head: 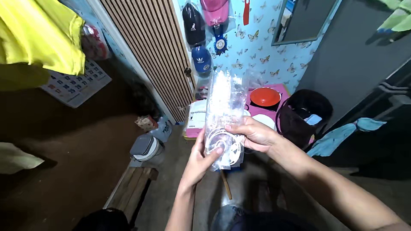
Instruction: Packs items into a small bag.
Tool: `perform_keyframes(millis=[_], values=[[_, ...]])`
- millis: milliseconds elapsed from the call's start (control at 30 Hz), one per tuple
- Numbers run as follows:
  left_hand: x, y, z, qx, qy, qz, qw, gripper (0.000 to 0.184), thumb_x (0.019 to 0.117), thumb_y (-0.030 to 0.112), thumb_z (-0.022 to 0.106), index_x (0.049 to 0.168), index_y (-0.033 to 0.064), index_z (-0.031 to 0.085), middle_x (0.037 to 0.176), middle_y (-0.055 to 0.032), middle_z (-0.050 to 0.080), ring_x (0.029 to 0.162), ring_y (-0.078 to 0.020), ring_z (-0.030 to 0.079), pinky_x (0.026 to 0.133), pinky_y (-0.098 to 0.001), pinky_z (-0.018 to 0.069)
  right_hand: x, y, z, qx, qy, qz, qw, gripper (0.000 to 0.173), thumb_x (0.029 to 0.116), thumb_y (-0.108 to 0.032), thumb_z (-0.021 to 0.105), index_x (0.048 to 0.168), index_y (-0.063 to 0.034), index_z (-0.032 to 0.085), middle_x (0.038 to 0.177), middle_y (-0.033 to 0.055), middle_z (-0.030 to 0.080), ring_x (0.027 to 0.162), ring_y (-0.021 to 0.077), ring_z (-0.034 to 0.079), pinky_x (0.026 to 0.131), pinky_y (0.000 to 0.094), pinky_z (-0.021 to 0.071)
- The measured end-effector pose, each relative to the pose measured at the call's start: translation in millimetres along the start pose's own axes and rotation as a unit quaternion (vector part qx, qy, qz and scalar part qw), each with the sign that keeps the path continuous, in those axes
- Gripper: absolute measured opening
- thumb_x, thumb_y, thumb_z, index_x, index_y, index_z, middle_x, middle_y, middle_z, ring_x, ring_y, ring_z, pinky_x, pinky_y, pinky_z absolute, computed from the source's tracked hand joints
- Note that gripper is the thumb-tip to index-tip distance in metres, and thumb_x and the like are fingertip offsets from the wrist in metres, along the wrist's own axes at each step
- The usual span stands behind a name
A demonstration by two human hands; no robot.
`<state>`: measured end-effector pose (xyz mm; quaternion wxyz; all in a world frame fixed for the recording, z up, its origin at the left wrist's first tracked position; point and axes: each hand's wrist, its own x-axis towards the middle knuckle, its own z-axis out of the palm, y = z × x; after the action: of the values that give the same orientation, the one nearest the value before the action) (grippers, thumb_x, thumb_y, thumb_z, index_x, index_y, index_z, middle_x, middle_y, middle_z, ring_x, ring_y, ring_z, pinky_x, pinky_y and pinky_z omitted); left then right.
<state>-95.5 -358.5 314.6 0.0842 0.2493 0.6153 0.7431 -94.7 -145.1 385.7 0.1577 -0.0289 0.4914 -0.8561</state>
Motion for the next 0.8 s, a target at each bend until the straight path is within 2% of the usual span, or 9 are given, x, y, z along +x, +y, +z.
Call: perform_keyframes(millis=[100,233,367,433,500,567,633,700,800], values=[[2.4,-0.9,10.3,-0.024,-0.040,-0.052,0.998,0.051,0.0957,0.005,0.066,0.144,0.0108,0.050,0.111,-0.0136,0.072,0.090,-0.0208,0.073,0.081,-0.0356,0.0632,0.6,-5.4,-10.5,-0.063,-0.088,-0.064,0.992,0.033,0.0917,0.008,0.062,0.123,-0.0040,0.066,0.105,0.0093,0.076,0.091,0.0155,0.074,0.084,0.0327,0.0630],[6.5,0.9,18.0,0.002,-0.069,-0.059,0.996,0.059,0.0952,0.001,0.066,0.149,0.0136,0.046,0.116,-0.0130,0.071,0.094,-0.0212,0.073,0.081,-0.0346,0.0631,5.9,-13.2,-31.9,-0.077,-0.119,-0.087,0.986,0.041,0.0852,0.006,0.070,0.125,-0.0040,0.064,0.105,0.0093,0.076,0.091,0.0159,0.074,0.083,0.0333,0.0634],[6.2,0.5,32.3,0.125,-0.029,0.063,0.990,0.073,0.1053,0.037,0.055,0.165,0.0310,0.014,0.151,0.0006,0.052,0.125,-0.0142,0.061,0.100,-0.0335,0.0556,3.9,-20.9,-42.3,-0.031,-0.023,-0.039,0.999,0.028,0.0933,0.011,0.059,0.118,-0.0010,0.063,0.099,0.0121,0.075,0.086,0.0191,0.074,0.079,0.0364,0.0638],[12.9,-3.9,27.3,0.269,-0.007,0.228,0.936,0.057,0.1110,0.038,0.038,0.164,0.0213,0.023,0.164,-0.0021,0.036,0.146,-0.0212,0.043,0.116,-0.0427,0.0448,1.1,-28.0,-50.9,0.002,-0.031,-0.022,0.999,0.028,0.0936,0.010,0.056,0.116,-0.0035,0.065,0.099,0.0121,0.076,0.086,0.0198,0.075,0.080,0.0370,0.0643],[23.4,-6.0,18.9,0.432,0.002,0.350,0.831,0.053,0.1028,0.023,0.047,0.155,0.0219,0.039,0.164,-0.0040,0.033,0.151,-0.0252,0.033,0.121,-0.0478,0.0355,-2.5,-36.4,-59.3,0.028,-0.041,-0.005,0.999,0.029,0.0935,0.010,0.055,0.116,-0.0048,0.065,0.101,0.0128,0.076,0.088,0.0202,0.076,0.080,0.0366,0.0643],[32.0,-5.0,26.4,0.539,-0.029,0.400,0.741,0.049,0.0996,0.028,0.056,0.148,0.0277,0.045,0.163,-0.0007,0.035,0.153,-0.0248,0.029,0.124,-0.0519,0.0254,-4.5,-43.1,-67.7,0.044,-0.043,0.013,0.998,0.029,0.0938,0.010,0.054,0.116,-0.0058,0.066,0.102,0.0123,0.076,0.088,0.0196,0.076,0.080,0.0355,0.0641],[41.9,-3.8,45.5,0.581,-0.079,0.429,0.687,0.041,0.1026,0.022,0.058,0.143,0.0251,0.053,0.156,-0.0007,0.048,0.150,-0.0221,0.035,0.124,-0.0512,0.0250,-4.2,-45.0,-78.5,0.029,-0.023,0.025,0.999,0.028,0.0922,0.009,0.056,0.115,-0.0055,0.065,0.098,0.0103,0.076,0.085,0.0173,0.074,0.077,0.0339,0.0635],[56.5,-3.8,64.8,0.574,-0.140,0.439,0.677,0.026,0.1026,0.011,0.057,0.127,0.0142,0.066,0.138,-0.0048,0.066,0.140,-0.0233,0.052,0.120,-0.0501,0.0353,-3.0,-44.4,-96.3,-0.006,-0.018,0.012,1.000,0.028,0.0915,0.010,0.059,0.115,-0.0036,0.065,0.095,0.0085,0.075,0.082,0.0149,0.073,0.075,0.0316,0.0625],[81.5,-17.8,90.2,0.495,-0.216,0.372,0.755,0.021,0.1058,0.014,0.052,0.113,0.0071,0.070,0.119,-0.0073,0.074,0.123,-0.0220,0.065,0.114,-0.0456,0.0460,-5.1,-40.1,-147.9,-0.083,-0.066,-0.048,0.993,0.036,0.0889,0.011,0.062,0.122,-0.0034,0.067,0.104,0.0069,0.074,0.088,0.0125,0.071,0.079,0.0301,0.0612]])
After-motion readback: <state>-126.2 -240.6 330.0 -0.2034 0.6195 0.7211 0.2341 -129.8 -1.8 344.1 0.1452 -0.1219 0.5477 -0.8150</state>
